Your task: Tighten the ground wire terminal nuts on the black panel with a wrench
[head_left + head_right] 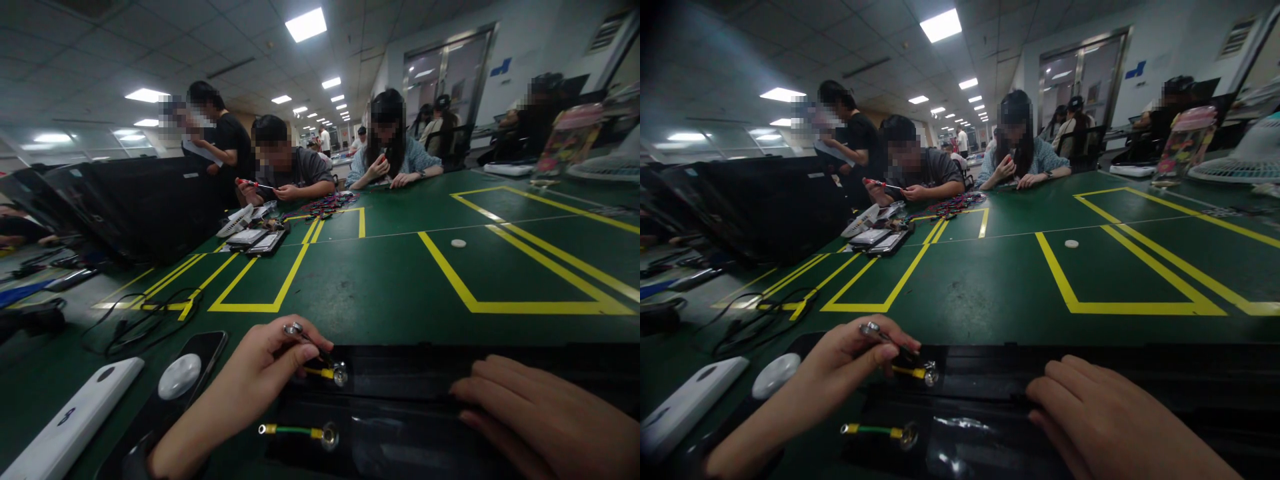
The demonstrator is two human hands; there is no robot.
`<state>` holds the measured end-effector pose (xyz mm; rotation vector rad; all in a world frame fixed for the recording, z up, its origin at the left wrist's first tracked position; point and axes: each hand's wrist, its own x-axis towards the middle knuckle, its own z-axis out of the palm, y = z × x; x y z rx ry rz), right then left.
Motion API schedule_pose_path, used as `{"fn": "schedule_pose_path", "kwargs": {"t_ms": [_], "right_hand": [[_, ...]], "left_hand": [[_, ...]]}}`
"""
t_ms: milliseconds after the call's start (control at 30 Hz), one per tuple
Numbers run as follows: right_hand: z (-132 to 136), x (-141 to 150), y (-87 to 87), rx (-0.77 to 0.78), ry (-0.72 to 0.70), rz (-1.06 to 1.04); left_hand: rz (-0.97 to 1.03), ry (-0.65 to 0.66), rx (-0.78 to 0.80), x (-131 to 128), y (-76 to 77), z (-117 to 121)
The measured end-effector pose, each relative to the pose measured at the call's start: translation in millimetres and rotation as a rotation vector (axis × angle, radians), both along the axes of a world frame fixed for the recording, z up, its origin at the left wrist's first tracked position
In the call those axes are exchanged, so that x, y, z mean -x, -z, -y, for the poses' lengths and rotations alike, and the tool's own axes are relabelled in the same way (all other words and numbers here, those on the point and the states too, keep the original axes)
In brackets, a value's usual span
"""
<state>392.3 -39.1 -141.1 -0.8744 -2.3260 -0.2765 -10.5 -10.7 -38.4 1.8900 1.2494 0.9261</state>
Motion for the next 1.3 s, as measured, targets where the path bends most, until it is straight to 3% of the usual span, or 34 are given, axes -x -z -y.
{"fn": "schedule_pose_path", "kwargs": {"t_ms": [167, 433, 667, 800, 933, 1133, 1300], "right_hand": [[-2, 3, -3.6, 0.037, 0.01, 0.028], [2, 4, -8.8, 0.076, 0.015, 0.008], [1, 8, -10.2, -0.037, 0.031, 0.107], [2, 6, -8.1, 0.022, 0.033, 0.06], [3, 4, -6.5, 0.103, 0.009, -0.004], [2, 3, -3.1, 0.102, 0.009, -0.04], [2, 4, -2.2, 0.127, 0.05, -0.086]], "left_hand": [[0.185, -0.242, -0.025, 2, 2.2, 16], [-0.07, -0.233, -0.083, -15, 11.8, 35], [-0.163, -0.192, -0.163, -11, 15.7, 32], [-0.224, -0.121, -0.205, -7, 16.1, 29], [-0.174, -0.133, -0.279, -10, 16.2, 25], [-0.135, -0.124, -0.266, -13, 19.7, 27], [0.027, -0.188, -0.146, -12, 10.8, 25]]}}
